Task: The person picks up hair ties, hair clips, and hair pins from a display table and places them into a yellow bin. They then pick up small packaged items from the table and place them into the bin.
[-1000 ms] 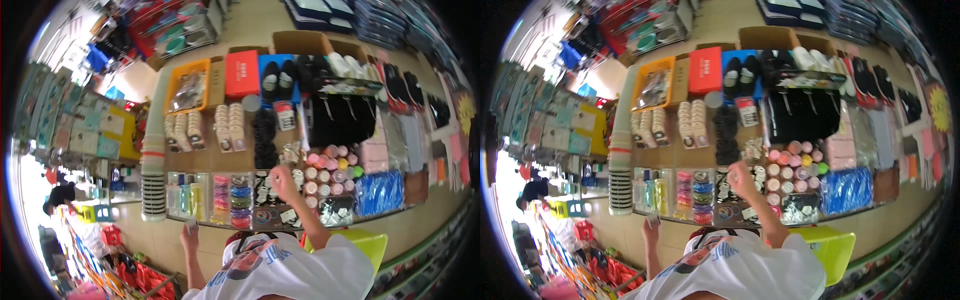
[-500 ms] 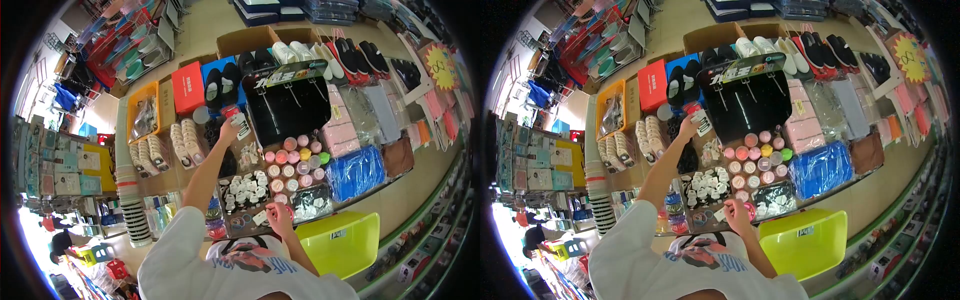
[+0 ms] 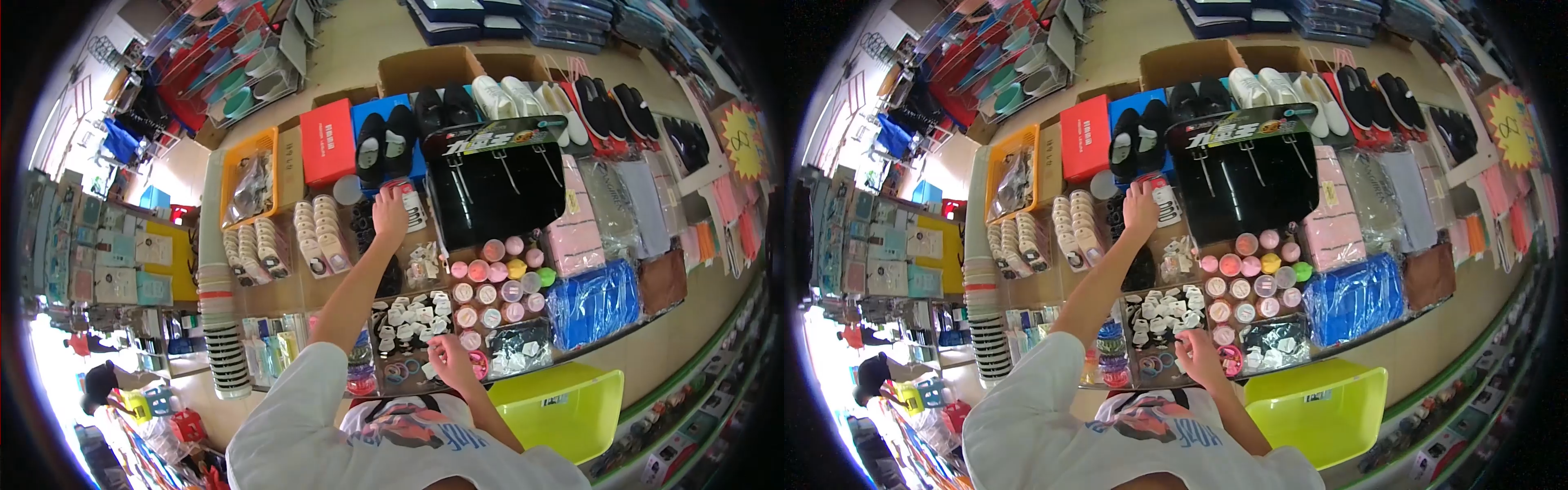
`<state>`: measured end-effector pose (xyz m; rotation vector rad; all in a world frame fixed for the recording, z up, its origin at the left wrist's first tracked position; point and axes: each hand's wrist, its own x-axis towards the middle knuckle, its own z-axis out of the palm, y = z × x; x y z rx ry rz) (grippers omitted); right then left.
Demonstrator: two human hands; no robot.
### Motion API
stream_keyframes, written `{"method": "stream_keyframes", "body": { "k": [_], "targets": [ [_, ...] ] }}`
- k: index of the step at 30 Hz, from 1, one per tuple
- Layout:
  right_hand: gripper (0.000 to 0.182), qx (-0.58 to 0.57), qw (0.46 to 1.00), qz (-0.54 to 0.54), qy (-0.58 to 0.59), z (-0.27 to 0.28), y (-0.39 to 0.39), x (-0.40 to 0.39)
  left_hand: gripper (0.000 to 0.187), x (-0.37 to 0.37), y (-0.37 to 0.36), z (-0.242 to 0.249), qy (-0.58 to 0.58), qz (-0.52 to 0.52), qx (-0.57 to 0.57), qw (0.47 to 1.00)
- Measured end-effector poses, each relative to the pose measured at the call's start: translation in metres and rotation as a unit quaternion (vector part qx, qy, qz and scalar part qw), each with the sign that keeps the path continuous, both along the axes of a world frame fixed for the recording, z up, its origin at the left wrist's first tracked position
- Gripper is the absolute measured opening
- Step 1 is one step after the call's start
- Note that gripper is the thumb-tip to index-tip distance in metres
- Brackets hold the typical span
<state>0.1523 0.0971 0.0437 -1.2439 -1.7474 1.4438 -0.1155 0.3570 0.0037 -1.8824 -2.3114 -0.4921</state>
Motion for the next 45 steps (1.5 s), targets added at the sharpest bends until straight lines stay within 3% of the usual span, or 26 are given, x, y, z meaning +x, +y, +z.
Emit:
{"method": "stream_keyframes", "body": {
  "k": [2,6,7,8,10,15,16,17,19,22,24,25,26,30,34,37,45],
  "targets": [
    [0.021,0.007,1.000,0.028,0.005,0.003,0.001,-0.006,0.032,0.002,-0.032,0.017,-0.057,-0.046,0.044,0.996],
    [0.021,0.005,0.996,0.083,0.020,0.004,-0.003,-0.015,0.017,0.013,-0.162,0.045,-0.290,-0.165,-0.030,0.942],
    [0.020,0.003,0.996,0.088,0.028,0.005,-0.006,-0.018,0.011,0.022,-0.203,0.055,-0.361,-0.133,-0.071,0.920],
    [0.020,0.001,0.995,0.091,0.036,0.007,-0.011,-0.020,0.012,0.026,-0.244,0.050,-0.302,-0.096,-0.153,0.936],
    [0.020,0.016,0.995,0.094,0.037,0.010,-0.023,-0.020,0.016,0.037,-0.328,0.058,-0.381,-0.044,-0.193,0.903],
    [0.020,0.065,0.994,0.093,-0.007,0.027,-0.068,-0.019,0.020,0.033,-0.478,0.007,-0.418,-0.014,-0.203,0.885],
    [0.020,0.076,0.993,0.087,-0.022,0.031,-0.080,-0.019,0.021,0.024,-0.486,-0.003,-0.405,-0.021,-0.220,0.887],
    [0.021,0.002,0.995,0.094,-0.040,0.036,-0.092,-0.017,0.022,0.017,-0.491,-0.013,-0.393,-0.036,-0.238,0.887],
    [0.023,0.042,0.990,0.106,-0.077,0.007,-0.115,-0.010,0.023,0.003,-0.486,-0.017,-0.348,-0.119,-0.297,0.881],
    [0.030,0.020,0.978,0.099,-0.182,-0.011,-0.162,0.010,0.022,-0.009,-0.466,-0.010,-0.266,-0.224,-0.277,0.896],
    [0.029,0.064,0.962,0.070,-0.256,-0.056,-0.194,0.032,0.021,-0.007,-0.457,0.005,-0.278,-0.259,-0.260,0.888],
    [0.029,-0.020,0.954,0.087,-0.286,-0.056,-0.206,0.045,0.020,-0.011,-0.455,0.006,-0.261,-0.289,-0.258,0.884],
    [0.027,-0.037,0.956,0.019,-0.291,-0.029,-0.226,0.059,0.019,-0.013,-0.454,0.005,-0.248,-0.315,-0.251,0.881],
    [0.031,-0.062,0.920,-0.210,-0.324,-0.036,-0.312,0.122,0.018,0.012,-0.470,0.010,-0.271,-0.315,-0.289,0.862],
    [0.044,-0.096,0.803,-0.382,-0.448,-0.055,-0.399,0.166,0.022,0.060,-0.501,-0.004,-0.296,-0.405,-0.294,0.814],
    [0.049,-0.164,0.767,-0.419,-0.457,-0.073,-0.451,0.187,0.024,0.114,-0.524,-0.012,-0.279,-0.467,-0.362,0.757],
    [0.042,-0.129,0.819,-0.426,-0.362,-0.106,-0.500,0.219,0.028,0.272,-0.533,0.002,-0.156,-0.585,-0.445,0.660]
  ]
}}
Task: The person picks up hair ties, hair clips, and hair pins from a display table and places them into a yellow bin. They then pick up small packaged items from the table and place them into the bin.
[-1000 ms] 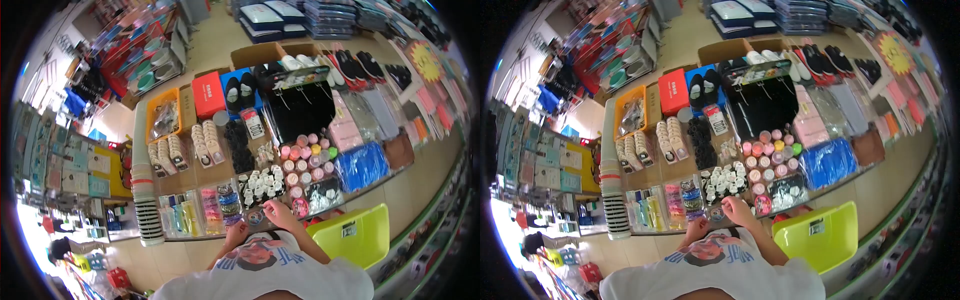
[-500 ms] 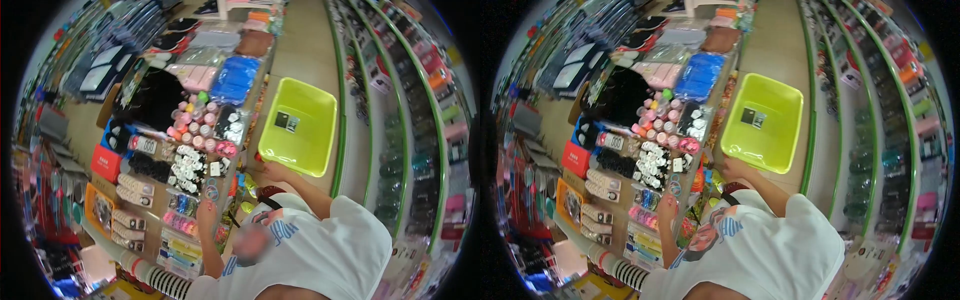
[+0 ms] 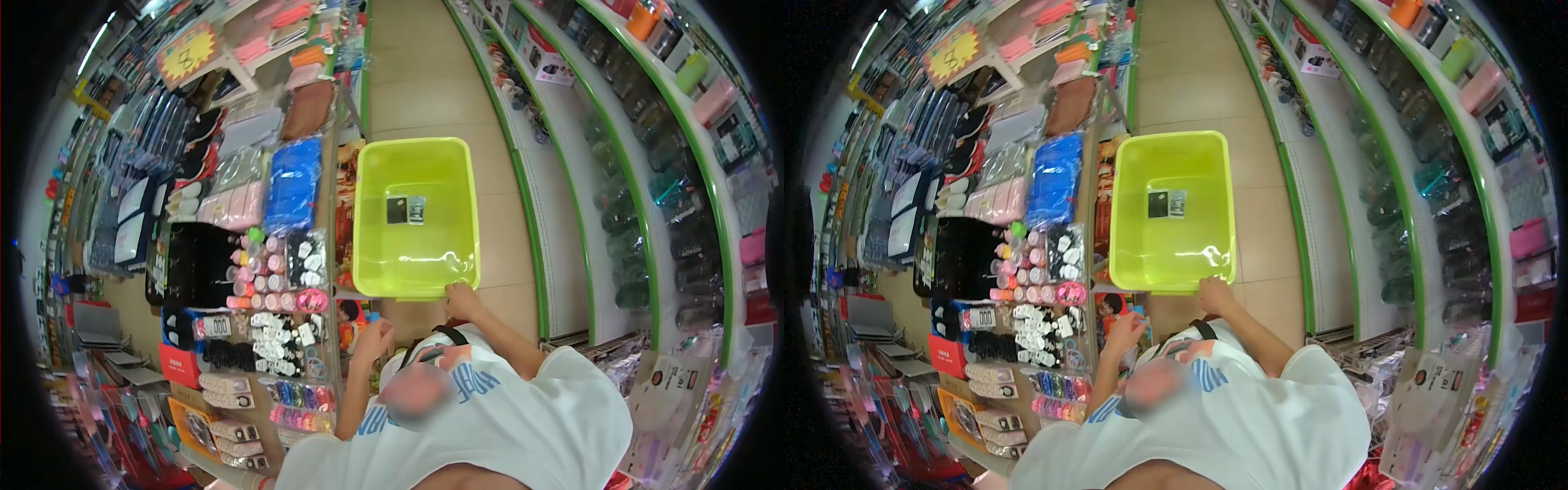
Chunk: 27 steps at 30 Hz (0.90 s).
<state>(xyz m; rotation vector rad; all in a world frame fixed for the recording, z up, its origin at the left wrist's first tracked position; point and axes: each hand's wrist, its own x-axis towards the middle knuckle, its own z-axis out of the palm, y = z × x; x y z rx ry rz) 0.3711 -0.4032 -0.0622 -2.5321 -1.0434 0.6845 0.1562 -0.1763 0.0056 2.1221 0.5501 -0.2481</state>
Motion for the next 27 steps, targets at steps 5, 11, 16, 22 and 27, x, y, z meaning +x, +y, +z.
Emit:
{"method": "stream_keyframes", "body": {
  "k": [5,11,16,22,27],
  "targets": [
    [0.040,0.051,0.993,0.056,0.096,0.007,-0.015,0.042,0.030,0.103,0.002,0.000,0.030,-0.010,0.022,0.999],
    [0.034,0.082,0.973,0.070,0.203,0.001,-0.019,0.078,0.030,0.175,0.005,-0.020,0.018,-0.025,0.043,0.999],
    [0.034,0.050,0.971,0.030,0.233,-0.002,-0.003,0.081,0.037,0.231,0.048,-0.082,0.013,-0.027,0.081,0.996],
    [0.038,0.019,0.962,-0.074,0.261,-0.003,0.014,0.083,0.043,0.328,0.119,-0.224,0.081,0.005,0.135,0.987],
    [0.038,-0.058,0.932,-0.164,0.318,-0.070,0.064,0.121,0.061,0.403,0.130,-0.290,0.115,0.029,0.209,0.971]
  ]
}}
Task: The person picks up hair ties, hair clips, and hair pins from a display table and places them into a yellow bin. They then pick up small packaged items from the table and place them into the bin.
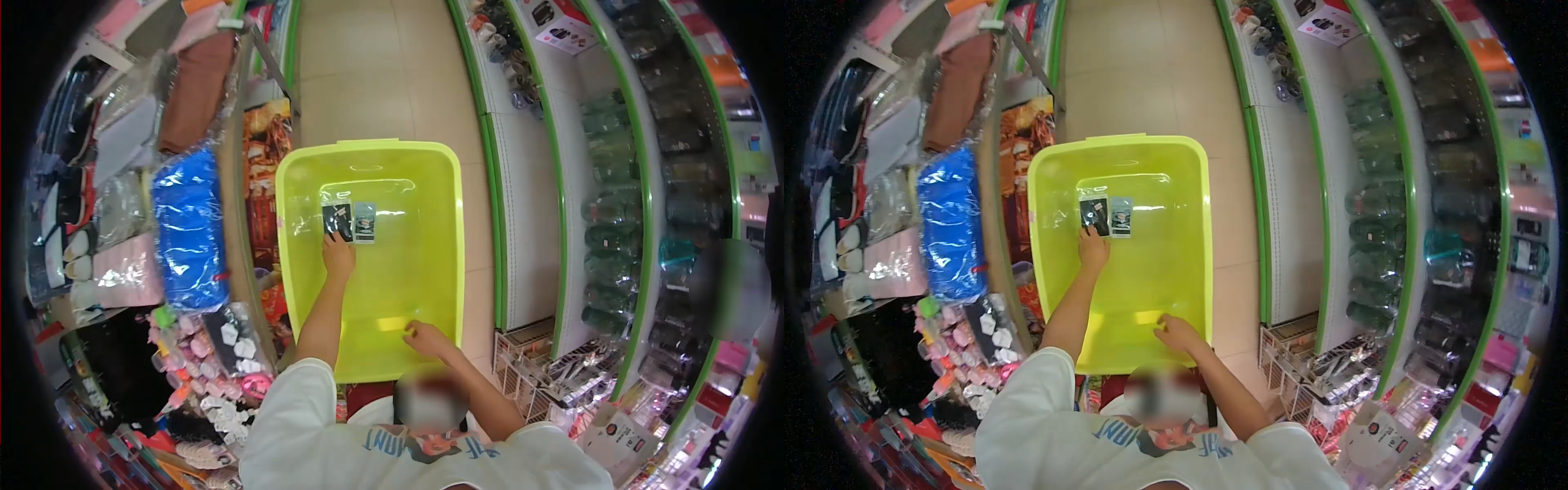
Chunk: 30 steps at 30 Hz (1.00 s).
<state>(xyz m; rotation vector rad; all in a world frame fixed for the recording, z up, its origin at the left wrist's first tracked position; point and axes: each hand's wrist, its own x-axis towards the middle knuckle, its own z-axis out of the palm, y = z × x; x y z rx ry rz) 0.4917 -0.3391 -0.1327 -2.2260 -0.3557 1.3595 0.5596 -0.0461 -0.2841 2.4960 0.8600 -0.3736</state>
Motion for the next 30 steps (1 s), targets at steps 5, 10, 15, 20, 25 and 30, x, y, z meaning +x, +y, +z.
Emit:
{"method": "stream_keyframes", "body": {
  "k": [5,10,15,20,25,30],
  "targets": [
    [0.042,0.077,0.978,-0.122,-0.153,-0.147,0.094,0.073,0.083,0.022,-0.023,-0.050,-0.005,0.089,0.125,0.988],
    [0.067,0.043,0.899,-0.275,-0.339,-0.191,0.191,0.144,0.097,0.013,-0.019,-0.056,-0.040,0.109,0.108,0.987],
    [0.048,-0.017,0.934,-0.302,-0.190,-0.204,0.200,0.143,0.108,0.010,-0.003,-0.023,0.008,0.137,0.041,0.990],
    [0.038,0.042,0.928,-0.329,-0.170,-0.165,0.144,0.109,0.069,-0.023,-0.004,-0.027,0.027,0.221,-0.122,0.967],
    [0.033,0.116,0.938,-0.315,-0.082,-0.077,0.069,0.062,0.034,-0.070,-0.038,0.029,-0.129,0.261,-0.287,0.913],
    [0.029,0.257,0.916,-0.304,0.050,0.039,0.002,0.032,0.030,-0.101,-0.072,0.154,-0.151,0.268,-0.374,0.875]
  ]
}}
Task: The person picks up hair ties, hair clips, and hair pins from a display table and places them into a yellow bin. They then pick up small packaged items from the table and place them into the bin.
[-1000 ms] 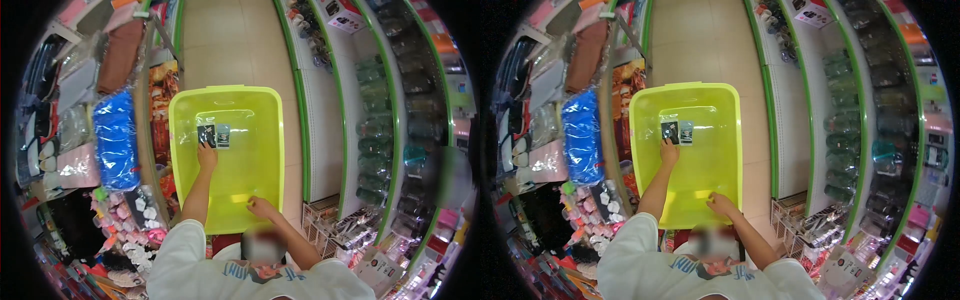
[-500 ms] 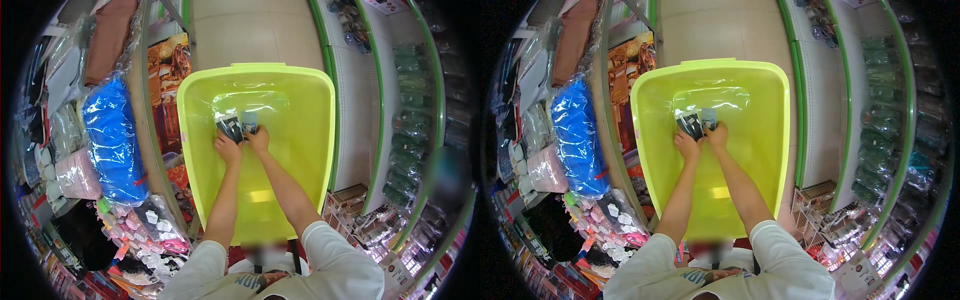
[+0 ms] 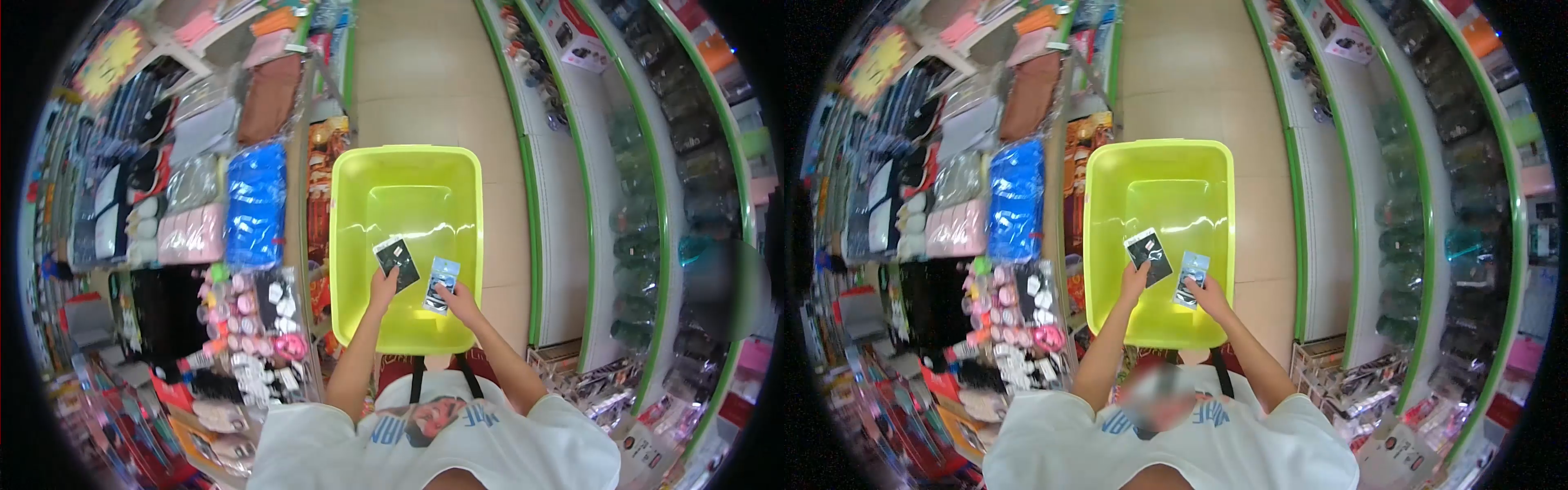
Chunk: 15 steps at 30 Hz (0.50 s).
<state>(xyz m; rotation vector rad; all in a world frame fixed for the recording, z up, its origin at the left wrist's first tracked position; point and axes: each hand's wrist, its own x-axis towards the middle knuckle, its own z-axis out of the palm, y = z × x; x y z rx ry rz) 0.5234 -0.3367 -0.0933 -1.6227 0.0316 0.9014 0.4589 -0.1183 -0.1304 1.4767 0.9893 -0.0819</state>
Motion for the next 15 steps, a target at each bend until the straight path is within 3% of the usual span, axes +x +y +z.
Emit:
{"method": "stream_keyframes", "body": {
  "k": [1,4,5,8,9,12,15],
  "targets": [
    [0.028,0.021,1.000,0.014,-0.003,0.014,-0.009,-0.001,0.031,-0.009,-0.009,0.012,-0.066,0.015,0.028,0.997],
    [0.031,-0.029,0.995,0.098,-0.010,0.031,-0.044,-0.005,0.033,-0.045,-0.033,0.069,-0.131,0.028,-0.029,0.991],
    [0.030,-0.007,0.995,0.097,-0.028,0.042,-0.050,-0.007,0.032,-0.067,-0.036,0.084,-0.046,-0.020,0.061,0.997],
    [0.031,0.040,0.992,0.120,-0.019,0.067,-0.065,-0.014,0.035,-0.146,-0.077,0.110,-0.133,0.133,0.025,0.982],
    [0.030,0.026,0.987,0.148,-0.050,0.072,-0.068,-0.018,0.035,-0.176,-0.090,0.128,-0.116,0.152,0.089,0.977],
    [0.027,0.067,0.964,0.219,-0.134,0.079,-0.068,-0.036,0.037,-0.274,-0.128,0.107,-0.082,0.220,0.199,0.951],
    [0.025,0.108,0.931,0.310,-0.161,0.093,-0.042,-0.057,0.040,-0.362,-0.181,0.136,0.012,0.339,0.143,0.930]
  ]
}}
